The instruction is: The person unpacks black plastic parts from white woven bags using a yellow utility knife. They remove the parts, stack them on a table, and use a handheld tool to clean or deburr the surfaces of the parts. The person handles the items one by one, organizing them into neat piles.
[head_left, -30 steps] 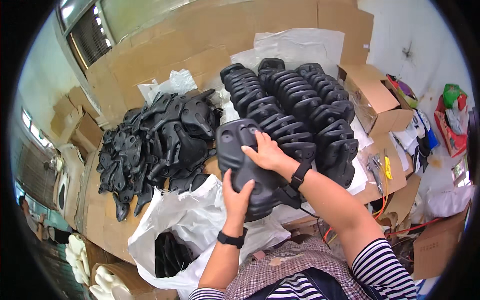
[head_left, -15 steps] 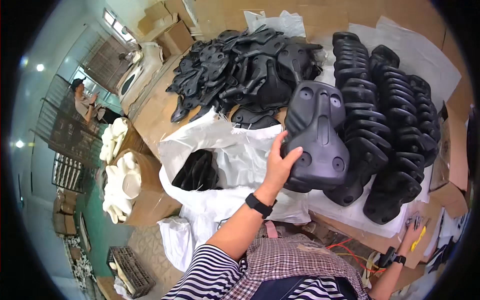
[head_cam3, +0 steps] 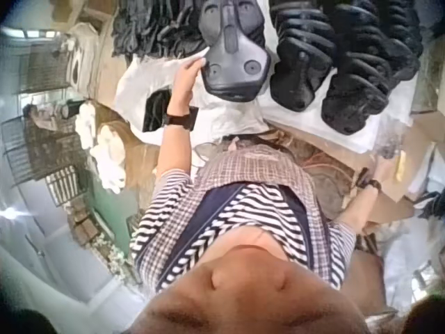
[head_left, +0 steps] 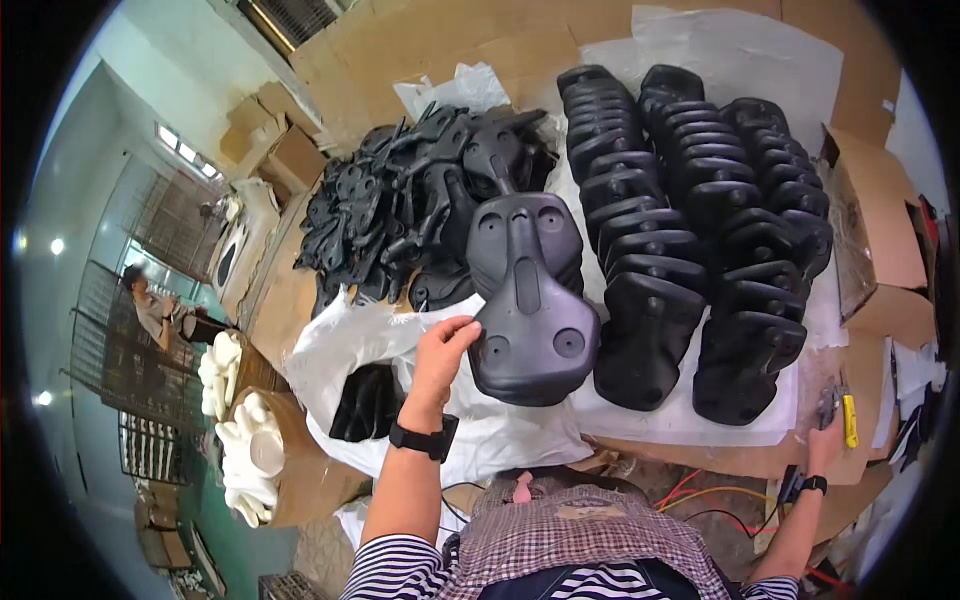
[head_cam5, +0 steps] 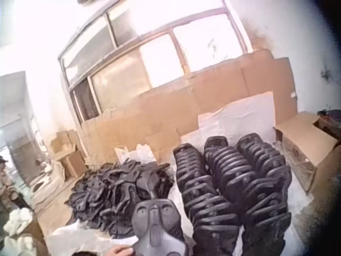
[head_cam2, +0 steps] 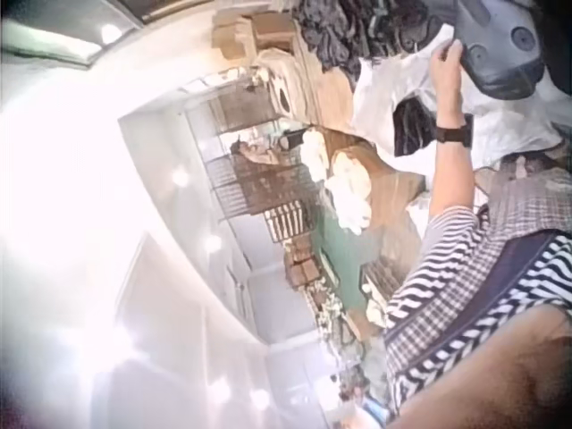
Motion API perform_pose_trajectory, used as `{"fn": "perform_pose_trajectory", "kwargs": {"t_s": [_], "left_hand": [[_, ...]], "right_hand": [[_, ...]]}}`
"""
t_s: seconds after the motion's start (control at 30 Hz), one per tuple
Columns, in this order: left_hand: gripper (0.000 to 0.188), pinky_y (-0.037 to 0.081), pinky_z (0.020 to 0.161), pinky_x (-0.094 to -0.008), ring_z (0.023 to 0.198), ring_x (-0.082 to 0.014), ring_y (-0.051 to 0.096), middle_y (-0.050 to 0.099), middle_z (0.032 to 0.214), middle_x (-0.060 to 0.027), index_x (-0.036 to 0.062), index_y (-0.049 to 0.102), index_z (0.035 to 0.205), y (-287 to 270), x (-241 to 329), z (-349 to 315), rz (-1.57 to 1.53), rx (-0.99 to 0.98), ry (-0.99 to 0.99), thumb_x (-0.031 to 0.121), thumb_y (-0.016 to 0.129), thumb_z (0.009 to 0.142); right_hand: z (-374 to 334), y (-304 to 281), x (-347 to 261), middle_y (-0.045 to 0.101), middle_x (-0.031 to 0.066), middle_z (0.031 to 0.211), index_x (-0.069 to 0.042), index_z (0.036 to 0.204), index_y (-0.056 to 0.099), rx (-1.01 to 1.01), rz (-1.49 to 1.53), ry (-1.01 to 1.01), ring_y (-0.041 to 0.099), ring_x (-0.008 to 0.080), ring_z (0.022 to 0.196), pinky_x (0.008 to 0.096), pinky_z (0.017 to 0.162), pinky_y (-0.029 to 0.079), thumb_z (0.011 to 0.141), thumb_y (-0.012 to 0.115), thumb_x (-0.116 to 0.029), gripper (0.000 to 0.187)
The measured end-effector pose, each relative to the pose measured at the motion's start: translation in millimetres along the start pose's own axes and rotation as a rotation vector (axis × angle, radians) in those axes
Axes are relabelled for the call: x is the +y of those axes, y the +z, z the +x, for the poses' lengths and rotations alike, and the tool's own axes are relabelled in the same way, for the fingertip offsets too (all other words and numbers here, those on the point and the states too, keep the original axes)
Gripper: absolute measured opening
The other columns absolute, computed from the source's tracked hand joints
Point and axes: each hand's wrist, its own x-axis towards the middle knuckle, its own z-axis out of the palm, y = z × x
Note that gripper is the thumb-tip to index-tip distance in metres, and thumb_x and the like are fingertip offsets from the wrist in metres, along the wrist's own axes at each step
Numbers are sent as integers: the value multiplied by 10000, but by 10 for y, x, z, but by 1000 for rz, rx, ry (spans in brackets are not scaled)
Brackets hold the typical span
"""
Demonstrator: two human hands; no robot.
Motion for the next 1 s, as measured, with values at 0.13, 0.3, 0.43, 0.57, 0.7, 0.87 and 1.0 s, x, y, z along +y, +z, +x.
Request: {"fn": "perform_pose_trajectory", "kwargs": {"t_s": [0.13, 0.3, 0.43, 0.57, 0.7, 0.87, 1.0], "left_hand": [[331, 405, 675, -236, 764, -87, 536, 642, 868, -14, 17, 675, 1021, -149, 116, 14, 32, -53, -38, 256, 700, 795], [374, 379, 505, -223, 584, -73, 504, 633, 768, -22, -20, 665, 998, -335, 109, 109, -15, -257, -105, 276, 727, 778], [415, 367, 465, -208, 524, -74, 497, 624, 742, -38, -45, 629, 1040, -351, 93, 213, -66, -374, -70, 244, 745, 766], [469, 385, 453, -218, 503, -82, 497, 597, 707, -38, -70, 602, 1065, -371, 2, 299, -112, -383, -39, 219, 776, 739], [478, 387, 436, -227, 490, -90, 503, 588, 731, -51, -93, 591, 1060, -360, -24, 338, -151, -408, -40, 174, 792, 719], [481, 395, 424, -225, 476, -92, 503, 603, 735, -60, -91, 585, 1067, -336, -26, 346, -234, -430, -71, 160, 797, 716], [408, 358, 391, -206, 456, -86, 491, 622, 745, -74, -57, 586, 1030, -341, -15, 349, -257, -439, -68, 147, 782, 736]], "right_hand": [[-325, -594, 108, 614, 119, 903, -26, 1274, 503, -177, 452, 263, 590, 219, 779, 313, 685, 458, 815, 563, -92, 468], [-1613, -1948, -1409, 585, 46, 888, -47, 1302, 485, -171, 894, 110, 522, 107, 670, 250, 592, 436, 915, 591, -238, 445], [-2505, -2419, -2430, 543, 133, 1200, -22, 1384, 355, -258, 1039, -139, 573, 196, 1051, 324, 860, 479, 872, 640, -295, 647], [-2956, -2708, -3152, 548, 139, 1168, -9, 1343, 346, -368, 949, -252, 605, 230, 1010, 349, 872, 474, 766, 737, -277, 747], [-3224, -2924, -3485, 595, 125, 971, -46, 1346, 359, -533, 851, -347, 608, 214, 927, 343, 829, 480, 748, 734, -96, 708], [-3356, -3026, -3716, 602, 109, 954, -52, 1373, 352, -741, 909, -306, 602, 190, 886, 332, 798, 487, 763, 706, -55, 706], [-3345, -3045, -3836, 610, 76, 902, -4, 1335, 410, -701, 843, -230, 593, 144, 812, 297, 750, 495, 758, 743, -94, 672]]}}
